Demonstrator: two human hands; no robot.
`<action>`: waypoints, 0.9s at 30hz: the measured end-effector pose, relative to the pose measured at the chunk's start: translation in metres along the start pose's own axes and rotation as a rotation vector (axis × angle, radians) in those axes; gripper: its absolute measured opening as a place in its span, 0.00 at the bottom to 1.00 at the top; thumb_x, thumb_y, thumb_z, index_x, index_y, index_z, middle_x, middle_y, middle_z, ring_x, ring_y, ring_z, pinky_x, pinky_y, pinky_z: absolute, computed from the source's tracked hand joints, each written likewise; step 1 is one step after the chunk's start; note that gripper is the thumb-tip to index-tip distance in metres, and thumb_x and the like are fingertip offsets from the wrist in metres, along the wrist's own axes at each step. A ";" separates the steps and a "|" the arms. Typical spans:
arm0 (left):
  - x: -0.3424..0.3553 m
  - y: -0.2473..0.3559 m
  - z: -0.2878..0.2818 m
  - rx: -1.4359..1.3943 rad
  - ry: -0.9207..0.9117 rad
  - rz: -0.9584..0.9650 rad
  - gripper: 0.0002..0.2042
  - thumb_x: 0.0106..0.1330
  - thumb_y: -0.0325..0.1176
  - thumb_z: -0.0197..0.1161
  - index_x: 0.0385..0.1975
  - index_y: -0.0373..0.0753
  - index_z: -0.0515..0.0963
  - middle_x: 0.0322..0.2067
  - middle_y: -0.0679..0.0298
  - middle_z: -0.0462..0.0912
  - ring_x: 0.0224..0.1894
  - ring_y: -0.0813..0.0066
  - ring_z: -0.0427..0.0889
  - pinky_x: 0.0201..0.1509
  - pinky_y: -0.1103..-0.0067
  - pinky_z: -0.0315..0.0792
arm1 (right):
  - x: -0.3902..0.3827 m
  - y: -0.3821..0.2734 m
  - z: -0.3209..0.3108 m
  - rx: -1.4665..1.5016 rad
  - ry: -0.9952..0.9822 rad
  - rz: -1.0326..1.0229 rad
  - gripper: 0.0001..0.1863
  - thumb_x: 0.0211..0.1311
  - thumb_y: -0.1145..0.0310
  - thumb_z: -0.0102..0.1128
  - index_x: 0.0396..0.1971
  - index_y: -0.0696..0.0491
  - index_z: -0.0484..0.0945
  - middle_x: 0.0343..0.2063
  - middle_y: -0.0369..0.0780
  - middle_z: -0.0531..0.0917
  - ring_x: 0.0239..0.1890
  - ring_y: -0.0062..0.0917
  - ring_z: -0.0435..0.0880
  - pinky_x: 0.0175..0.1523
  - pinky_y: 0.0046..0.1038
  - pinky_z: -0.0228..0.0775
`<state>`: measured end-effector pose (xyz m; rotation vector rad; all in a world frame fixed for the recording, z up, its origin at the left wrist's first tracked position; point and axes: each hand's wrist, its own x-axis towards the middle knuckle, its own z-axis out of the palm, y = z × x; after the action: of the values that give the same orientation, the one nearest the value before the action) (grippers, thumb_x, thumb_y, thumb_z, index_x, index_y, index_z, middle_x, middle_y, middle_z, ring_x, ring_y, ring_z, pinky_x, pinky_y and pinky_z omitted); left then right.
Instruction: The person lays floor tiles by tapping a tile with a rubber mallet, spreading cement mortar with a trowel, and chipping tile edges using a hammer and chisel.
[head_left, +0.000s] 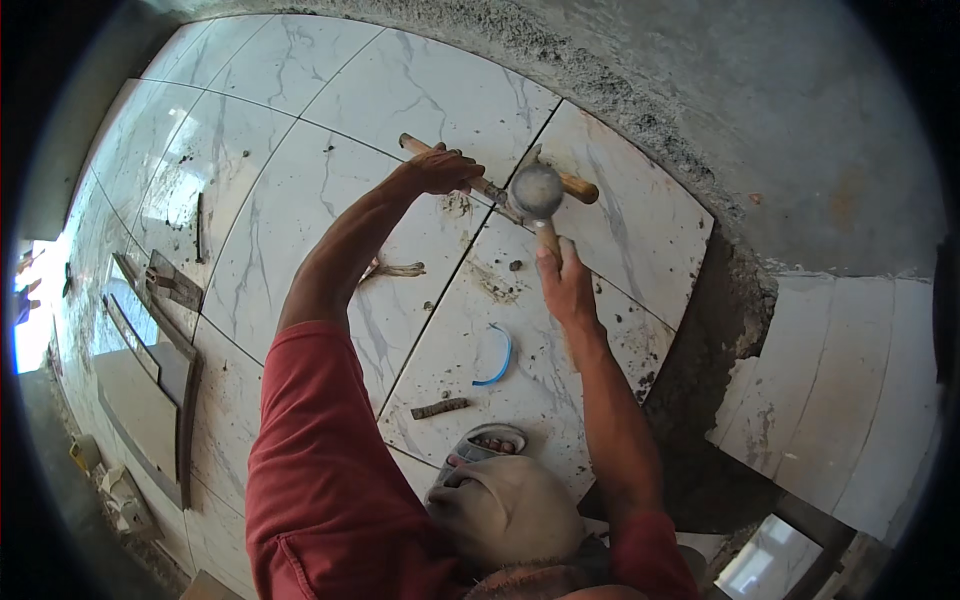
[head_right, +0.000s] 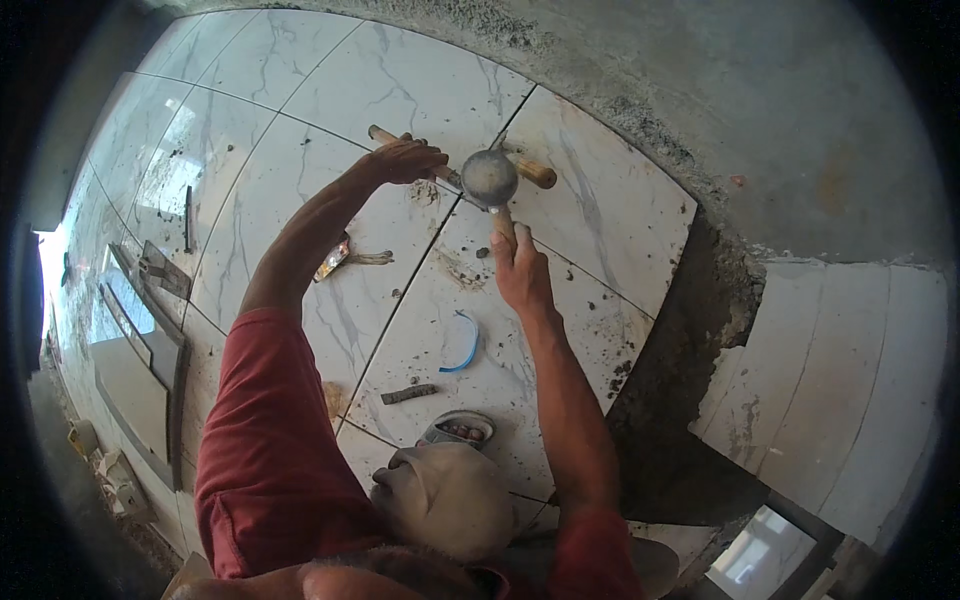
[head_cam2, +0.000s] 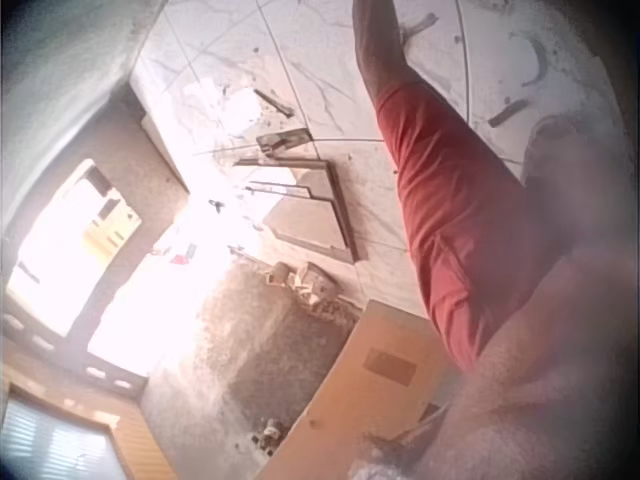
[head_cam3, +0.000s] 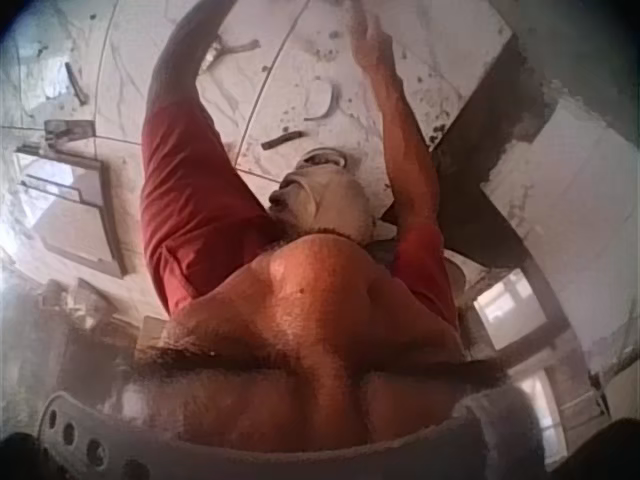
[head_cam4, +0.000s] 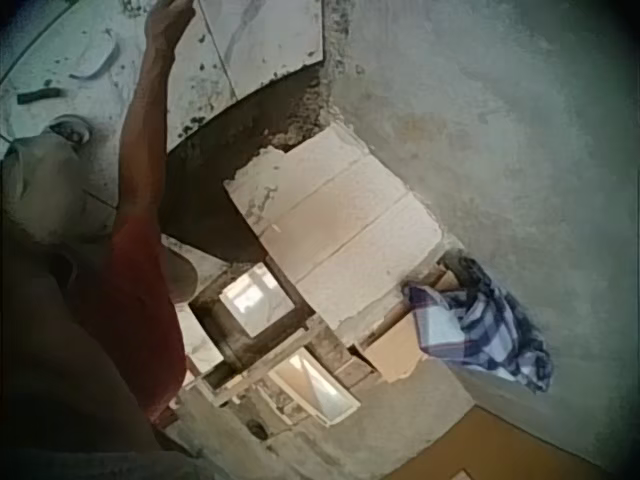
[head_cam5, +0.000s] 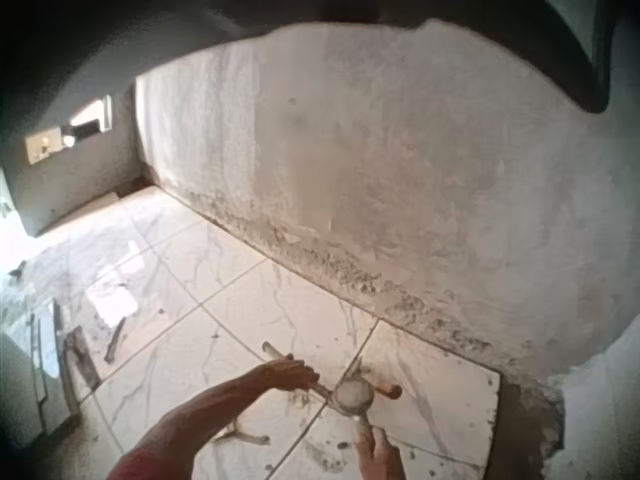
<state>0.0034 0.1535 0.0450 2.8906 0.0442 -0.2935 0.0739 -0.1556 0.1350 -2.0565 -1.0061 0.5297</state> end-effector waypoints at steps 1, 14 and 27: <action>-0.003 0.000 0.000 0.002 -0.001 -0.010 0.12 0.63 0.44 0.58 0.41 0.49 0.70 0.38 0.69 0.77 0.47 0.65 0.76 0.50 0.58 0.65 | 0.006 -0.005 0.003 0.006 -0.037 0.091 0.24 0.68 0.51 0.45 0.48 0.58 0.67 0.30 0.52 0.80 0.33 0.48 0.82 0.36 0.41 0.71; -0.008 0.003 0.003 0.043 0.070 -0.006 0.12 0.61 0.43 0.60 0.41 0.49 0.70 0.36 0.69 0.78 0.45 0.66 0.78 0.46 0.57 0.66 | 0.000 0.009 0.009 0.058 0.001 0.086 0.21 0.69 0.51 0.43 0.44 0.56 0.67 0.30 0.53 0.80 0.36 0.51 0.80 0.38 0.43 0.70; 0.000 0.009 0.000 0.094 0.043 -0.003 0.13 0.60 0.43 0.61 0.41 0.50 0.70 0.37 0.69 0.78 0.45 0.66 0.78 0.45 0.58 0.67 | 0.006 0.019 0.017 0.019 0.041 0.080 0.24 0.67 0.48 0.44 0.41 0.58 0.67 0.25 0.53 0.79 0.28 0.50 0.80 0.32 0.43 0.70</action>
<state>0.0038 0.1451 0.0470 2.9908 0.0437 -0.2399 0.0757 -0.1500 0.1095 -2.0895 -0.8945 0.5337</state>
